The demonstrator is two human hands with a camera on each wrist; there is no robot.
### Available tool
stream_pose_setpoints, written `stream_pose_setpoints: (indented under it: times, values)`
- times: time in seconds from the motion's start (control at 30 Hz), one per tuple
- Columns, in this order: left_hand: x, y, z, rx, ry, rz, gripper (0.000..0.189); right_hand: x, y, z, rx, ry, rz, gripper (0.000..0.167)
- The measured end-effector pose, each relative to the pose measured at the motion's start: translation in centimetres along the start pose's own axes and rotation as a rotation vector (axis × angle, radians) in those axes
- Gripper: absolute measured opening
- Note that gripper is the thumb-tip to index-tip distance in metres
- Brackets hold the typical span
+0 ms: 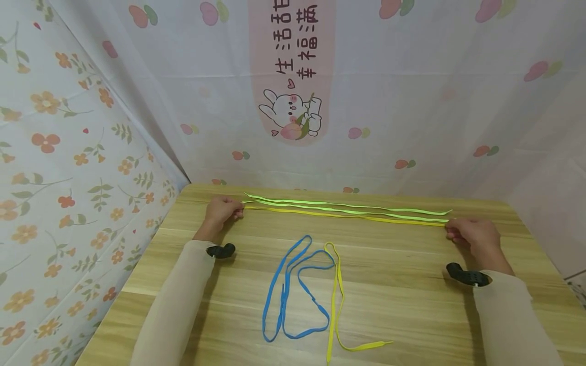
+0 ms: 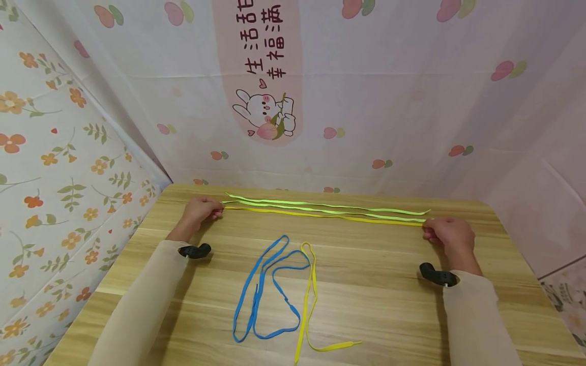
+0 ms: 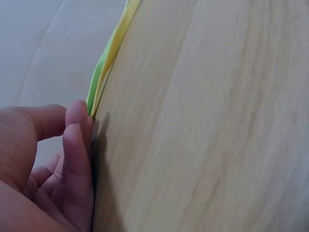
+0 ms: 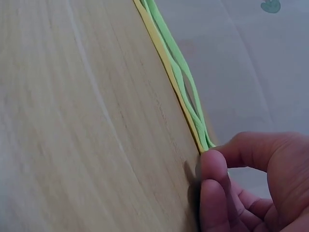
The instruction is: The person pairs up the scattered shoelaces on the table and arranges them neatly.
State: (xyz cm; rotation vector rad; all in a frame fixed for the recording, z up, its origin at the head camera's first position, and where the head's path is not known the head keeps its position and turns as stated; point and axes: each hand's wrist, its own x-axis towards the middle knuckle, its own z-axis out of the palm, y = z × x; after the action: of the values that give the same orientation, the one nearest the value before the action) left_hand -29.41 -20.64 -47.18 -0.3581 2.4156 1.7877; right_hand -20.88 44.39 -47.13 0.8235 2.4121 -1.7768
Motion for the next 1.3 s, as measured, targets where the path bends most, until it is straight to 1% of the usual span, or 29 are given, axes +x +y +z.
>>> stream_pose_setpoints:
  times: [0.1,0.17,0.23,0.27,0.37,0.43,0.5,0.57,0.67,0.73,0.8,0.93,1.0,1.1,1.2,1.3]
  values:
    - [-0.4,0.2,-0.5,-0.097,-0.066,-0.021,0.017,-0.2,0.2,-0.2,0.01,-0.025,-0.023,0.009]
    - [-0.6,0.4,-0.9,-0.137,-0.087,-0.042,0.017,-0.4,0.3,-0.4,0.01,-0.063,-0.044,0.009]
    - [-0.9,0.5,-1.1,-0.15,-0.094,-0.051,0.015,-0.6,0.3,-0.7,0.011,-0.111,-0.059,0.007]
    - [-1.0,0.5,-1.1,-0.139,-0.09,-0.052,0.015,-0.7,0.3,-0.9,0.005,-0.139,-0.068,0.007]
    - [-1.6,0.9,-1.1,-0.043,-0.08,-0.03,0.017,-1.3,0.1,-1.4,-0.033,-0.226,-0.103,0.018]
    - [-2.4,1.3,-1.0,0.042,-0.088,0.01,0.021,-1.9,-0.1,-1.8,-0.111,-0.255,-0.136,0.026]
    - [-3.6,1.9,-0.7,0.107,-0.115,0.057,0.028,-2.6,-0.3,-1.9,-0.2,-0.261,-0.172,0.033]
    - [-5.0,2.5,-0.4,0.146,-0.167,0.091,0.032,-3.6,-0.5,-1.9,-0.281,-0.258,-0.203,0.039]
    - [-7.8,3.6,0.5,0.175,-0.297,0.155,0.032,-5.5,-0.9,-1.7,-0.38,-0.266,-0.262,0.047]
    - [-9.9,4.4,1.3,0.213,-0.381,0.206,0.027,-7.0,-1.2,-1.3,-0.44,-0.274,-0.298,0.049]
    - [-12.0,5.0,2.2,0.263,-0.449,0.281,0.023,-8.6,-1.4,-0.7,-0.51,-0.27,-0.352,0.046]
    - [-16.0,5.7,4.1,0.38,-0.535,0.429,0.016,-11.8,-1.7,1.1,-0.617,-0.255,-0.463,0.031]
    - [-17.7,5.6,5.1,0.412,-0.575,0.506,0.013,-13.3,-1.9,2.1,-0.648,-0.267,-0.512,0.021]
    - [-20.1,5.4,6.6,0.431,-0.635,0.587,0.014,-15.4,-1.9,3.6,-0.66,-0.332,-0.573,0.013]
    - [-22.3,4.9,8.2,0.454,-0.699,0.649,0.017,-17.3,-1.8,5.0,-0.657,-0.413,-0.633,0.01]
    - [-24.1,4.2,9.7,0.547,-0.745,0.702,0.021,-18.7,-1.4,6.4,-0.675,-0.474,-0.694,0.012]
